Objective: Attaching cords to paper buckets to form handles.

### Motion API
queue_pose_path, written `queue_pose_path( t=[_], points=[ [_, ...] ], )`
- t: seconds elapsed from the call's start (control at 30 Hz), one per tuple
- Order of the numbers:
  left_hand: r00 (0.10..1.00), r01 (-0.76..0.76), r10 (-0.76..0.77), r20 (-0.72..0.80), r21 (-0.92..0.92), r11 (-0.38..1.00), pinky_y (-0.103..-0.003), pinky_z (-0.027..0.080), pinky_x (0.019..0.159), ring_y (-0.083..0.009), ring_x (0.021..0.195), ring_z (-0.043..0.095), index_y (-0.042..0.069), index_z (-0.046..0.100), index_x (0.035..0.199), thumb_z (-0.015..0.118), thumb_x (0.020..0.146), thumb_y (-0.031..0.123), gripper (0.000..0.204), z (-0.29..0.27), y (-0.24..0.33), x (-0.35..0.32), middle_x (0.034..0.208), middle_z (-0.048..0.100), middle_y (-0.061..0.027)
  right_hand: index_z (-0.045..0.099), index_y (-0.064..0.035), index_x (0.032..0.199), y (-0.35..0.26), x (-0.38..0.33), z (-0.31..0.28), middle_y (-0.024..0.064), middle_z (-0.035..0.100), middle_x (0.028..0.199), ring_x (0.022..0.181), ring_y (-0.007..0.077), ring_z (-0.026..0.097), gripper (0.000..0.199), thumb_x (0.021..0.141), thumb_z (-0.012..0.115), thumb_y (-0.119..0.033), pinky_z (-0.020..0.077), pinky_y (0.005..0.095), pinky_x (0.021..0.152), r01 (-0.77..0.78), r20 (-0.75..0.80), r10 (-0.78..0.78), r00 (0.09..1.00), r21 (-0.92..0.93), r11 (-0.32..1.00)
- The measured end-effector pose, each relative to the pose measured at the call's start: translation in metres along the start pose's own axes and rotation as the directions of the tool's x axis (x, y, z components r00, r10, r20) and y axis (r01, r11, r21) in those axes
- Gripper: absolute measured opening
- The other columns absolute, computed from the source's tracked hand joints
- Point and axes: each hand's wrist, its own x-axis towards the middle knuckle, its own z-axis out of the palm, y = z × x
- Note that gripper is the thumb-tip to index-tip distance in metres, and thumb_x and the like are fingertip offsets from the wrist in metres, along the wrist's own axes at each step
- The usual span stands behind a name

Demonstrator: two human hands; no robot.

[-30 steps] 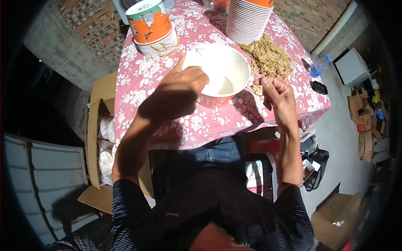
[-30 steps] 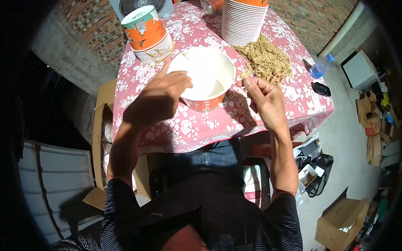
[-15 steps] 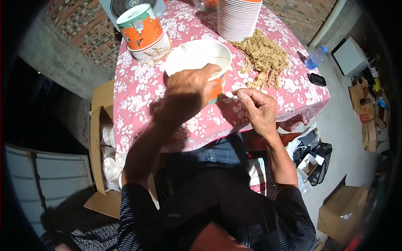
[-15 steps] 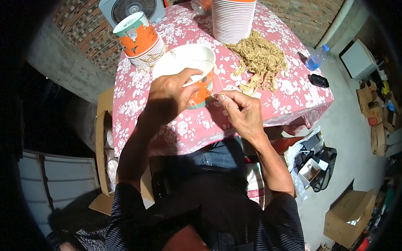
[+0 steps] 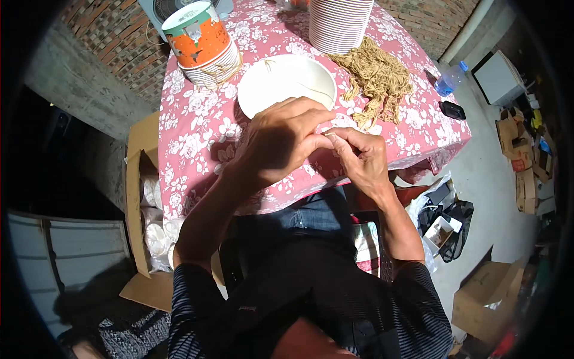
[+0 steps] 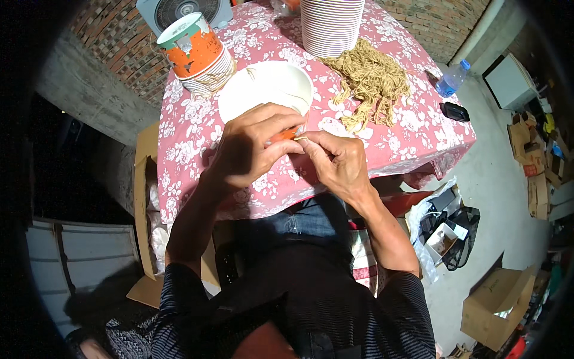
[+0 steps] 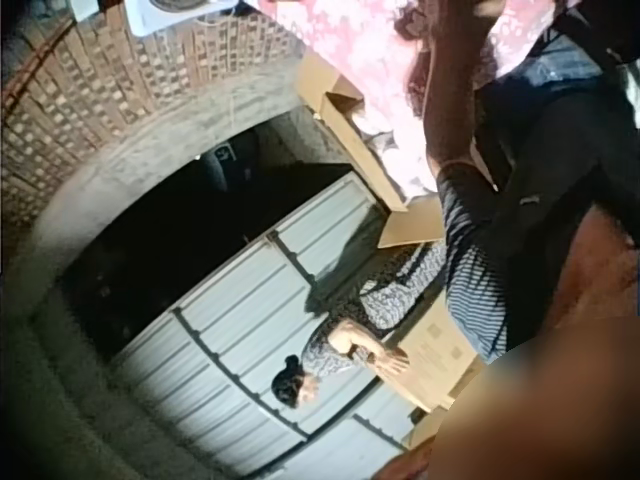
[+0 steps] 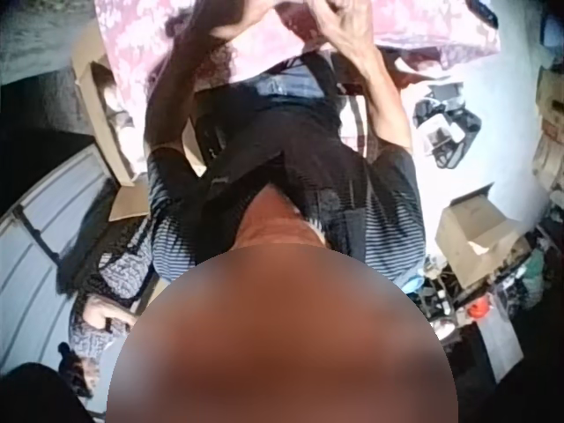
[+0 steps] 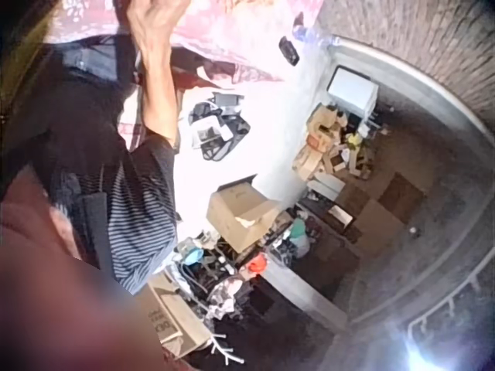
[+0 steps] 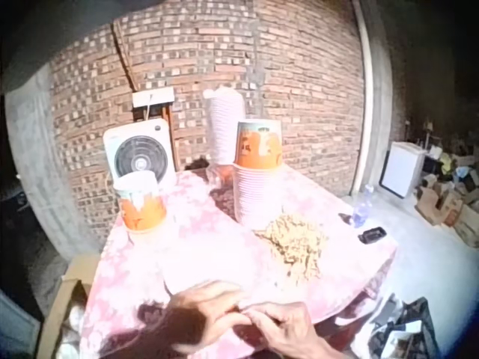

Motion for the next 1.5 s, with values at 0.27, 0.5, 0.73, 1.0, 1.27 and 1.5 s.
queue_pose_path(
  t=[0.27, 0.5, 0.73, 1.0, 1.27, 1.5],
  points=[
    [0.995, -0.099, 0.099, 0.005, 0.043, 0.994, -0.038, 0.054, 0.084, -0.0281, 0.092, 0.07, 0.008, 0.076, 0.095, 0.072, 0.088, 0.011, 0.009, 0.003, -0.005, -0.003, 0.093, 0.073, -0.008, 0.078, 0.001, 0.106, -0.001, 0.0, 0.004, 0.0098, 0.072, 0.073, 0.059, 0.0115, 0.06, 0.014, 0.096, 0.073, -0.006, 0.0477, 0.0292, 0.055, 0.116, -0.013, -0.117, 0.993, -0.049, 0.992],
    [0.997, -0.036, 0.032, -0.07, -0.058, 0.998, -0.038, 0.056, 0.074, -0.03, 0.083, 0.071, 0.002, 0.075, 0.092, 0.072, 0.088, 0.0, 0.006, 0.003, 0.005, -0.01, 0.09, 0.073, -0.0127, 0.075, -0.0006, 0.111, 0.001, -0.01, -0.001, -0.0104, 0.043, 0.064, 0.06, 0.0008, 0.036, 0.015, 0.097, 0.075, -0.008, 0.0297, 0.0225, 0.053, -0.123, 0.028, 0.119, 0.992, 0.228, 0.966],
    [0.981, -0.098, 0.074, -0.179, -0.129, 0.987, -0.037, 0.056, 0.071, -0.0289, 0.079, 0.071, -0.001, 0.073, 0.092, 0.071, 0.088, -0.004, 0.006, 0.009, 0.009, -0.018, 0.09, 0.072, -0.014, 0.076, -0.0025, 0.108, 0.003, -0.022, 0.007, -0.0121, 0.042, 0.067, 0.062, -0.0001, 0.034, 0.012, 0.098, 0.075, -0.01, 0.0282, 0.0212, 0.055, -0.19, 0.054, 0.184, 0.982, 0.382, 0.904],
    [0.984, 0.0, -0.002, -0.177, -0.011, 1.0, -0.036, 0.056, 0.071, -0.0269, 0.081, 0.07, 0.002, 0.073, 0.089, 0.073, 0.085, 0.0, 0.004, 0.013, 0.013, -0.024, 0.091, 0.07, -0.0111, 0.077, -0.0016, 0.106, -0.002, -0.025, 0.015, -0.0111, 0.048, 0.068, 0.063, -0.0003, 0.037, 0.012, 0.097, 0.075, -0.009, 0.0298, 0.0207, 0.055, -0.194, 0.013, 0.205, 0.979, 0.392, 0.899],
    [0.993, 0.004, -0.006, -0.121, -0.017, 1.0, -0.036, 0.056, 0.073, -0.03, 0.085, 0.071, 0.002, 0.066, 0.109, 0.076, 0.084, -0.004, 0.028, 0.007, 0.004, -0.027, 0.112, 0.068, -0.0162, 0.077, 0.0002, 0.104, 0.005, -0.031, 0.016, -0.0101, 0.055, 0.07, 0.064, -0.0004, 0.041, 0.012, 0.098, 0.074, -0.01, 0.0322, 0.02, 0.056, -0.247, -0.053, 0.3, 0.952, 0.443, 0.862],
    [0.999, -0.005, 0.016, -0.039, 0.278, 0.961, -0.043, 0.054, 0.081, -0.0373, 0.096, 0.07, 0.004, 0.065, 0.113, 0.084, 0.08, 0.009, 0.039, 0.004, -0.024, -0.025, 0.104, 0.072, -0.0142, 0.074, 0.0029, 0.097, 0.018, -0.014, 0.009, 0.0018, 0.063, 0.094, 0.071, 0.004, 0.057, 0.006, 0.097, 0.072, -0.003, 0.0433, 0.0198, 0.06, -0.062, -0.274, 0.165, 0.947, 0.35, 0.935]
  ],
)
